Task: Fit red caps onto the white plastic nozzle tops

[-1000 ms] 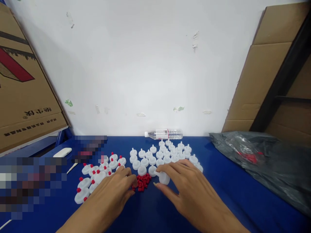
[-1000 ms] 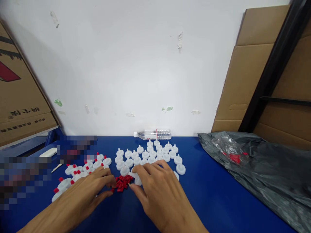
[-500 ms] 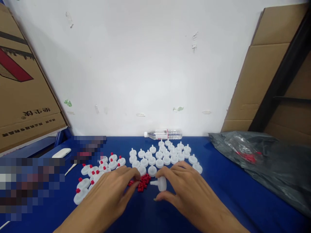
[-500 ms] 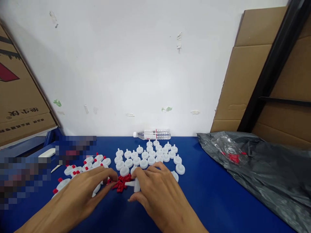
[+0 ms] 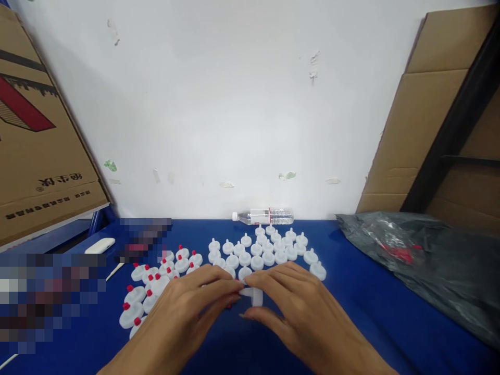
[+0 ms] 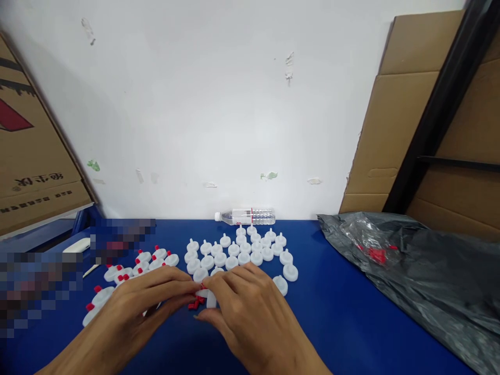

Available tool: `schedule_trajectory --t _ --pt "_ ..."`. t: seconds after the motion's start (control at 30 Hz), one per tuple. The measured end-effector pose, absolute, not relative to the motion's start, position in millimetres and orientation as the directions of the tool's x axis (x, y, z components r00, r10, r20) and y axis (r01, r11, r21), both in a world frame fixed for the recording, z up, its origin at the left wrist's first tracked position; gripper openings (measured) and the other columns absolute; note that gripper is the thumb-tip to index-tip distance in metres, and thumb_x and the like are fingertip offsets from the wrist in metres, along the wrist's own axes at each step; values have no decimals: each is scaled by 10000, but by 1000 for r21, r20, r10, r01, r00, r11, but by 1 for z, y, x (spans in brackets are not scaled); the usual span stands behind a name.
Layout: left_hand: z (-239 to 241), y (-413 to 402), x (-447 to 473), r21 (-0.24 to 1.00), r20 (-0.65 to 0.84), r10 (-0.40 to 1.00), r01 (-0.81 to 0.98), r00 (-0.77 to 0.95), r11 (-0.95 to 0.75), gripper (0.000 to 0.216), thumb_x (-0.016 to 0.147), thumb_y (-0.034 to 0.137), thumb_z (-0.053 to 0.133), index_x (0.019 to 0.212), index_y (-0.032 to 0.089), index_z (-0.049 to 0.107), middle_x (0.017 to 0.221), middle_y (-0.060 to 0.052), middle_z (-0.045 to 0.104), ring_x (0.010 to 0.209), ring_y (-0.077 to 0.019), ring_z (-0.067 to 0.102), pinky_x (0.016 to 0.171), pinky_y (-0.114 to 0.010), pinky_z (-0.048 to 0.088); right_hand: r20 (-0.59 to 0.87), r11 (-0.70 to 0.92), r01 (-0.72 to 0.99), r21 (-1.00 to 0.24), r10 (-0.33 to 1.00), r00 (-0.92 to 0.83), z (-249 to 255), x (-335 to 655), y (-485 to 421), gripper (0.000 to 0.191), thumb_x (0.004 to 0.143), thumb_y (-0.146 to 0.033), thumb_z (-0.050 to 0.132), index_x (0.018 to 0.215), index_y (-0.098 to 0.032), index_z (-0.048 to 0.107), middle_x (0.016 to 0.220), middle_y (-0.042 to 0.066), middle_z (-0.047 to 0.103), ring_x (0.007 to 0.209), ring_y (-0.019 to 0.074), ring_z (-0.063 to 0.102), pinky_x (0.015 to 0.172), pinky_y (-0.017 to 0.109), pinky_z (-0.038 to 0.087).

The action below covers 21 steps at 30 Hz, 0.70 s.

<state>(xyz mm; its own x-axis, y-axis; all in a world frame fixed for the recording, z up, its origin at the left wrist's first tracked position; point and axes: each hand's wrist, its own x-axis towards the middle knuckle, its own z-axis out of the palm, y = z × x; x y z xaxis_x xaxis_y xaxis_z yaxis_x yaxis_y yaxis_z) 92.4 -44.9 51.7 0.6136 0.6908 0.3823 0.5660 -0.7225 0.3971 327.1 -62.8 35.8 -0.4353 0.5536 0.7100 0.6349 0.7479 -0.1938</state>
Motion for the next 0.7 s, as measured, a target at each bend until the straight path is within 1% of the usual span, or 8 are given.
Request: schedule_trajectory --t 0.1,0.2,0.3,0.37,0.43,0.53,0.63,0.7 --pt "50 -42 93 432 432 674 518 600 -738 199 1114 241 548 1179 371 683 1079 63 707 919 -120 683 794 -221 498 700 755 622 -209 560 -444 37 326 -64 533 800 -180 932 1235 -226 628 1086 -34 780 935 190 741 850 328 538" --pt "44 -38 93 413 443 694 557 568 -720 164 1117 281 546 1171 359 680 1074 50 714 923 -138 689 792 -245 494 713 767 611 -196 539 -448 38 325 -64 439 892 -224 855 1260 -215 616 1099 -1 782 933 207 739 846 342 542" --pt "40 -37 92 411 351 739 614 575 -673 220 1120 211 484 1068 308 675 1008 26 690 866 -153 665 753 -278 468 724 768 610 -194 532 -439 39 325 -64 270 1020 -290 702 1260 -207 611 1085 14 778 934 210 734 857 351 539" --pt "41 -39 93 425 351 722 585 597 -691 270 1113 156 426 1030 286 647 959 25 668 827 -147 644 728 -278 455 727 774 598 -209 532 -434 40 324 -65 229 1072 -326 615 1264 -202 605 1084 11 775 944 197 730 869 346 536" --pt "44 -42 94 418 420 683 541 597 -730 267 1111 151 403 1012 273 620 920 29 660 798 -140 634 710 -269 450 736 785 578 -222 524 -429 40 324 -66 225 1092 -335 583 1269 -197 596 1084 3 775 943 180 727 878 333 530" --pt "49 -46 98 390 500 647 517 576 -762 248 1113 197 430 953 262 608 850 40 662 733 -134 629 659 -257 444 754 799 560 -219 503 -423 41 323 -67 213 1097 -323 585 1267 -195 592 1090 2 774 927 170 720 866 319 526" --pt "51 -47 104 387 502 653 528 567 -756 269 1119 252 462 914 263 635 812 44 677 687 -131 638 620 -244 444 733 784 574 -238 533 -423 42 322 -67 146 1088 -243 597 1230 -218 613 1153 11 769 1012 180 722 914 310 529" --pt "48 -46 106 383 467 676 558 570 -736 258 1127 316 479 971 275 680 867 31 710 729 -145 675 648 -250 467 692 754 607 -251 578 -432 43 326 -67 157 1069 -152 580 1188 -240 634 1192 13 764 1080 188 720 968 320 525"
